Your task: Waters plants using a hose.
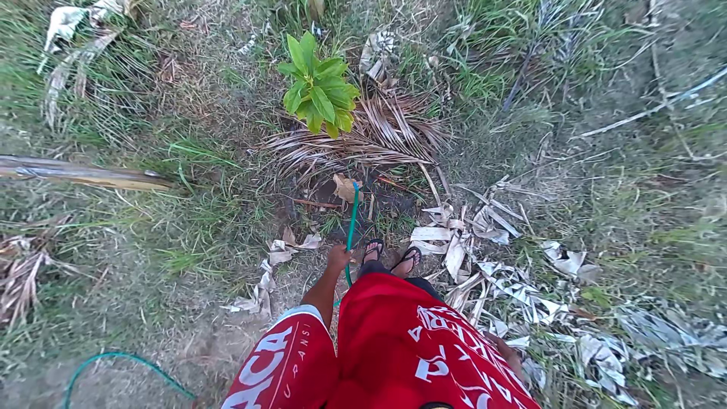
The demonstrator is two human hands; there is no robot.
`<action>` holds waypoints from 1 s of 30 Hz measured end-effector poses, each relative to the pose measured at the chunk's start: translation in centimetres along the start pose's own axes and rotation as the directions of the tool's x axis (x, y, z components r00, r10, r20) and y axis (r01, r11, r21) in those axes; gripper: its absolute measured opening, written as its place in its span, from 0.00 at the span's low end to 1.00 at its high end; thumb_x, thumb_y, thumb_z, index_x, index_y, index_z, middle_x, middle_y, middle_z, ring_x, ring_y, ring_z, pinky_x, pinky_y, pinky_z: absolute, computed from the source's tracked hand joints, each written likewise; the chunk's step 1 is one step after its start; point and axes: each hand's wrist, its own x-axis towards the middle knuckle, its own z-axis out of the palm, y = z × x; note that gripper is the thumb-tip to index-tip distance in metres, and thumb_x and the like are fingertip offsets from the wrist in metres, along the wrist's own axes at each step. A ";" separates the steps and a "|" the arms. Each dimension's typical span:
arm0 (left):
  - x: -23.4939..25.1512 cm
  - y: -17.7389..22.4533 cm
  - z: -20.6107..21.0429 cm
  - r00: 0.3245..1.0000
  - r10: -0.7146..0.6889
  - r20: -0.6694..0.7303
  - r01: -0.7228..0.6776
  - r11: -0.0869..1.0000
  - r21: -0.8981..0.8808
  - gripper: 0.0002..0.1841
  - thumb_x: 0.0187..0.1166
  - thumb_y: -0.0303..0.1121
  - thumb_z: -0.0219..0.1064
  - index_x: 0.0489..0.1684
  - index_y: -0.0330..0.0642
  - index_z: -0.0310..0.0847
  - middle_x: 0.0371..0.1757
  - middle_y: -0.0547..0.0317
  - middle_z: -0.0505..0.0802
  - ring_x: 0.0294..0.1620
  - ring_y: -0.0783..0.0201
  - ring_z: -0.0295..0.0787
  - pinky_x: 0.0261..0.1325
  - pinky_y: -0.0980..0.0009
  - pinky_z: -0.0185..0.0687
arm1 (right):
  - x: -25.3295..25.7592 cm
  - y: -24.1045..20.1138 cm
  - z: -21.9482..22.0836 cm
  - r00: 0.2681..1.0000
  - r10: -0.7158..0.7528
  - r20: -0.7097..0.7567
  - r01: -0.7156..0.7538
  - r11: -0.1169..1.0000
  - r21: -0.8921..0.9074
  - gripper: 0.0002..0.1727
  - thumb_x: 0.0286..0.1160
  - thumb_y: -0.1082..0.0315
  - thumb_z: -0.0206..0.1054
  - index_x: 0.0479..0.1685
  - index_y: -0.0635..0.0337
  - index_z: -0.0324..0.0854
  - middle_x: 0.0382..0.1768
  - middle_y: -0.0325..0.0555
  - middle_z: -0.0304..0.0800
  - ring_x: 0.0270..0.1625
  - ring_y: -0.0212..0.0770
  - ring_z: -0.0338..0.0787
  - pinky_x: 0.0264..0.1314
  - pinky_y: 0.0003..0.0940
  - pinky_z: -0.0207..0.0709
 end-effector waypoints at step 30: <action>0.1 0.1 -1.8 0.998 0.024 -0.050 -0.022 0.999 0.036 0.19 0.85 0.40 0.63 0.67 0.40 0.86 0.62 0.42 0.92 0.67 0.46 0.88 0.75 0.45 0.76 | -1.3 -2.4 0.4 1.000 -0.007 -0.012 0.008 1.000 0.012 0.20 0.92 0.66 0.54 0.75 0.67 0.75 0.53 0.60 0.91 0.44 0.42 0.94 0.50 0.40 0.87</action>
